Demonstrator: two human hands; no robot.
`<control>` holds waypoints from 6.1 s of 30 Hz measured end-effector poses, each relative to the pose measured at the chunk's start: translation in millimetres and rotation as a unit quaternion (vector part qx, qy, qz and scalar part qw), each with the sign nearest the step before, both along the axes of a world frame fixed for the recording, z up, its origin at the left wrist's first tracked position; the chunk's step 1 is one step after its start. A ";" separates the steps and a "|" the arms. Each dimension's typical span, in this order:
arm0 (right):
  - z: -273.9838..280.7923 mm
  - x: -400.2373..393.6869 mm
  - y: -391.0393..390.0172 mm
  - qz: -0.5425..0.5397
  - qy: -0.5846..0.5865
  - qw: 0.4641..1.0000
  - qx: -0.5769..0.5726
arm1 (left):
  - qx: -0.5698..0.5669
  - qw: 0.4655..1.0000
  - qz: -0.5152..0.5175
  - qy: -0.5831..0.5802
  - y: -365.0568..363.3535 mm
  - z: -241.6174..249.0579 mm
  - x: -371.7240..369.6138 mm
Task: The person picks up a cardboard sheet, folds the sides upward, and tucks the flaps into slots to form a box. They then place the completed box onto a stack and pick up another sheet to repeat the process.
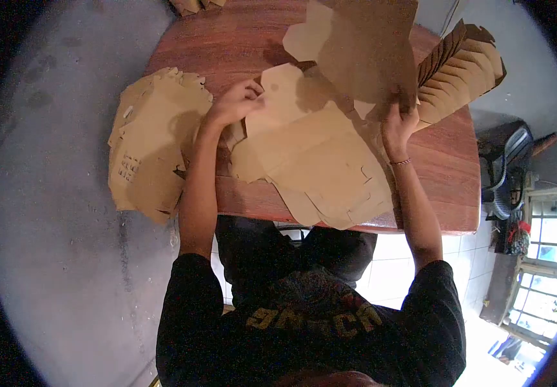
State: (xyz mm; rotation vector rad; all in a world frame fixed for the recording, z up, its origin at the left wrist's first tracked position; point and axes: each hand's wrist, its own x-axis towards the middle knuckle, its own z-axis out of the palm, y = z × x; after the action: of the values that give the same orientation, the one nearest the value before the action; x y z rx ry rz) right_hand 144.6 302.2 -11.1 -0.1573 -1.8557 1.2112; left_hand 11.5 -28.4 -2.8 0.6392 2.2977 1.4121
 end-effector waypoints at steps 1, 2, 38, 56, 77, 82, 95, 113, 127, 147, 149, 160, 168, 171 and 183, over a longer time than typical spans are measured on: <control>1.7 0.1 -3.1 0.005 0.009 0.999 -0.043 | 0.052 0.997 0.036 -0.031 -2.5 -2.4 -5.0; 3.0 0.4 -3.5 -0.006 0.020 0.999 -0.029 | 0.104 0.990 0.073 -0.062 -5.0 -4.4 -11.0; 26.0 20.0 -15.3 0.104 0.090 0.977 0.161 | -0.157 0.908 0.086 0.380 -4.4 -6.9 -7.0; 35.3 3.6 -52.1 0.115 -0.243 0.902 -0.338 | 0.317 0.939 -0.075 -0.112 11.4 8.7 13.5; 38.8 7.1 -46.1 0.231 -0.160 0.899 -0.335 | 0.253 0.963 0.045 -0.085 27.5 29.1 35.1; 33.8 5.9 -28.1 0.218 -0.204 0.920 -0.253 | 0.189 0.980 0.016 -0.066 20.3 33.8 33.1; 29.6 5.5 -28.1 0.184 -0.209 0.931 -0.237 | 0.366 0.922 0.055 -0.111 7.7 29.9 16.8; 30.9 12.6 -46.8 0.225 -0.192 0.928 -0.228 | 0.355 0.925 0.136 -0.030 21.2 20.7 16.0; 38.9 23.7 -44.0 0.271 -0.203 0.932 -0.130 | 0.419 0.892 0.168 -0.031 7.4 8.0 -3.8; 48.0 15.3 -25.5 0.264 -0.104 0.953 -0.107 | 0.235 0.963 0.082 -0.103 -15.9 22.7 2.9; 38.6 15.9 -25.1 0.240 -0.116 0.963 -0.046 | 0.244 0.961 0.080 -0.098 -10.3 28.8 7.9; 33.9 14.8 -32.6 0.235 -0.224 0.943 -0.077 | 0.448 0.882 0.060 -0.133 -5.3 31.6 5.7; 14.4 5.0 -28.2 0.167 -0.210 0.946 -0.185 | 0.039 0.879 0.140 0.454 -0.6 48.8 25.0; 41.7 14.2 -44.1 0.194 -0.211 0.882 -0.375 | 0.010 0.927 0.037 0.374 5.7 50.4 41.3; 40.3 12.9 -47.7 0.202 -0.177 0.880 -0.391 | -0.113 0.902 -0.026 0.415 31.8 53.3 60.4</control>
State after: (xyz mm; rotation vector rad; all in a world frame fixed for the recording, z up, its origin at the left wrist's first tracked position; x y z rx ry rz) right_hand 157.5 254.5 29.3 -0.4781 -1.6204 2.3229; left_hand 71.9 3.4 50.5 1.4207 2.9661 0.8965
